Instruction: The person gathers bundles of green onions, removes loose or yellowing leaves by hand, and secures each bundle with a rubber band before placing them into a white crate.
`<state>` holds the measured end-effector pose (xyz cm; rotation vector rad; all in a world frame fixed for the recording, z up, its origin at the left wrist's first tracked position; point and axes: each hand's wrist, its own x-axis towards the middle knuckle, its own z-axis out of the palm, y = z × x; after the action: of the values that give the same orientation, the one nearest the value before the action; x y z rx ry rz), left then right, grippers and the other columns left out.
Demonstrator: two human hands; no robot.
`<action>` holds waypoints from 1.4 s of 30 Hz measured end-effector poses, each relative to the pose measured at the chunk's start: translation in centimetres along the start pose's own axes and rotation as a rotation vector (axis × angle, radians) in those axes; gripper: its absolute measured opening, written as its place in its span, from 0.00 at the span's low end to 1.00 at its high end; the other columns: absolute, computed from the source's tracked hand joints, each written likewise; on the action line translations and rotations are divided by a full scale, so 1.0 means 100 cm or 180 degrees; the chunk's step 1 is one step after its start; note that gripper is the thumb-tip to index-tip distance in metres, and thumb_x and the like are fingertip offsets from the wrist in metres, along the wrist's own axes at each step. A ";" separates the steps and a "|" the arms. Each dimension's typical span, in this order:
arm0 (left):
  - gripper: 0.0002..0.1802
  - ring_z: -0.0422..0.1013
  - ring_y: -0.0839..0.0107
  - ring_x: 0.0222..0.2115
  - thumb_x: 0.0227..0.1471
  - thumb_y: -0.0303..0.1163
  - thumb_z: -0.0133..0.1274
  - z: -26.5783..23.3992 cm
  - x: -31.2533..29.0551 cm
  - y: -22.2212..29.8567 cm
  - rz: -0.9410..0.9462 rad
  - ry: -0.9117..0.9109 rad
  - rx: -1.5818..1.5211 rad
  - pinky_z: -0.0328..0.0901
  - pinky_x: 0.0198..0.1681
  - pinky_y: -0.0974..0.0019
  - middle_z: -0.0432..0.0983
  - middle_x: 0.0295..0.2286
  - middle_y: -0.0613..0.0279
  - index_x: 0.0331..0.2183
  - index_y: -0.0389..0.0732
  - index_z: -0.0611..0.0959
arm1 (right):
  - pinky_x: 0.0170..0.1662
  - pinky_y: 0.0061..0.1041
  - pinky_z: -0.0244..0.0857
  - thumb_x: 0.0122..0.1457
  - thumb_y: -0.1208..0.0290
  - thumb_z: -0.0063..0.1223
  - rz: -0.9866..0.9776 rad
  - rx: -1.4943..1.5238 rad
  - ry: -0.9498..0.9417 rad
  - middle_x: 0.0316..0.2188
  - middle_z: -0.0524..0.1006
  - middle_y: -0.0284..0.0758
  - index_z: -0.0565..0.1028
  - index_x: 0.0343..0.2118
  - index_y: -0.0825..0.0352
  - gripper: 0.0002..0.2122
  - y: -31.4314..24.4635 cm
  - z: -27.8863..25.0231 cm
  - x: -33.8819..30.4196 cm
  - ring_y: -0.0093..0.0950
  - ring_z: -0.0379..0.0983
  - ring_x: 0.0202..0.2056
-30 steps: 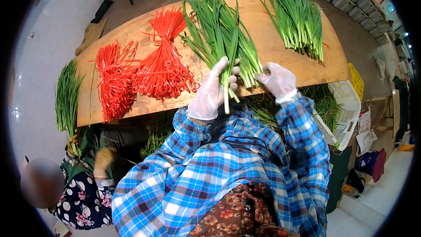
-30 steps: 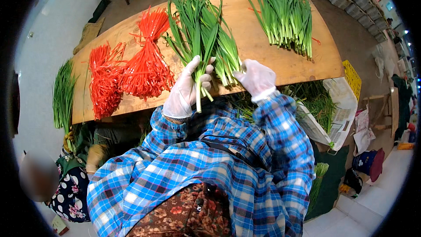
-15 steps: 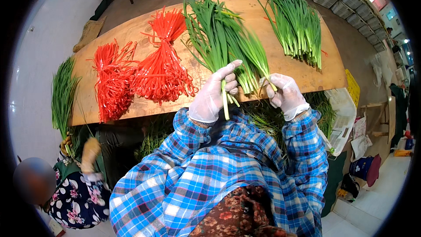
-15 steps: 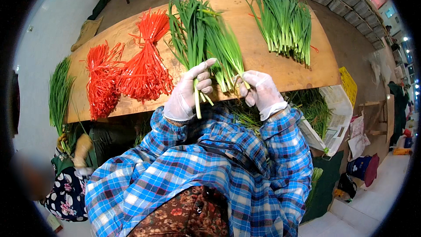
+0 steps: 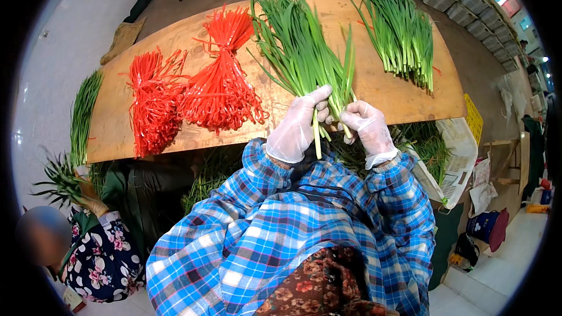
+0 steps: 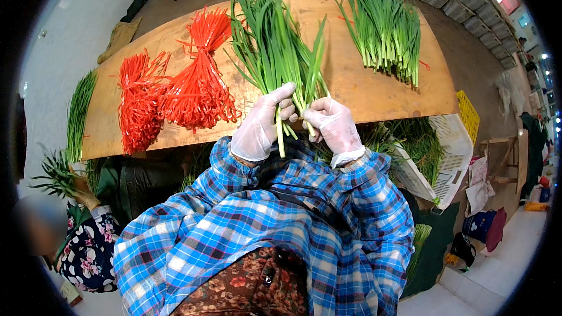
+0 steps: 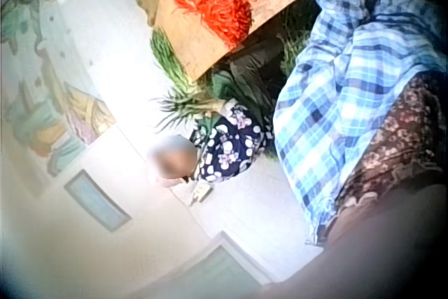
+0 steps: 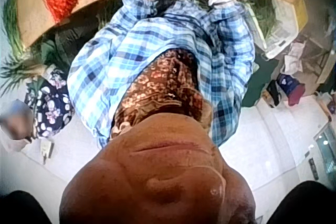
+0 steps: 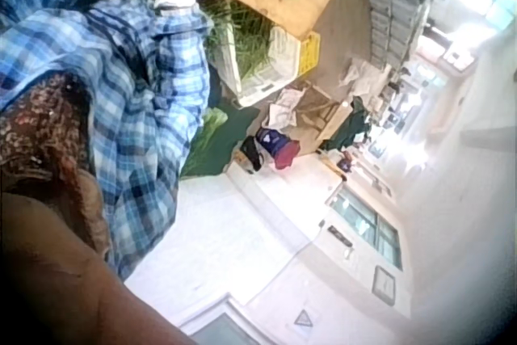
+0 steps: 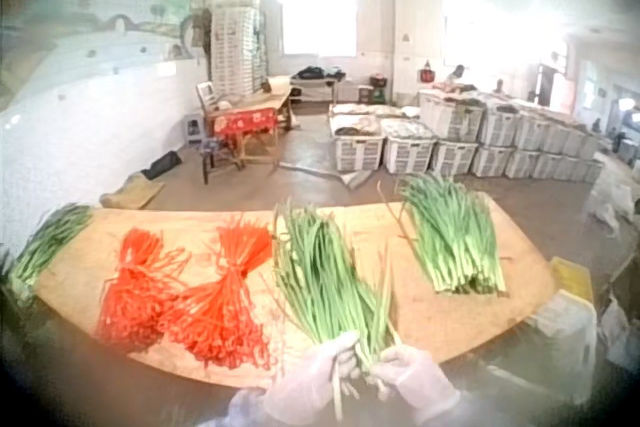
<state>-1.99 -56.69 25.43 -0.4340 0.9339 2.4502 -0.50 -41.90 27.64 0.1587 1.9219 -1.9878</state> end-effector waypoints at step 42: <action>0.12 0.56 0.79 0.11 0.50 0.35 0.51 -0.027 0.004 0.020 0.0340 -0.0314 -0.0983 0.58 0.20 0.73 0.63 0.13 0.71 0.19 0.45 0.69 | 0.20 0.14 0.59 0.53 0.75 0.52 0.0196 -0.0520 -0.0260 0.20 0.74 0.32 0.77 0.34 0.71 0.08 0.052 -0.069 -0.060 0.15 0.63 0.17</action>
<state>-3.09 -59.71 24.32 -0.3700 0.5518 2.6974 5.65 -34.01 24.32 0.0908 1.9918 -1.7615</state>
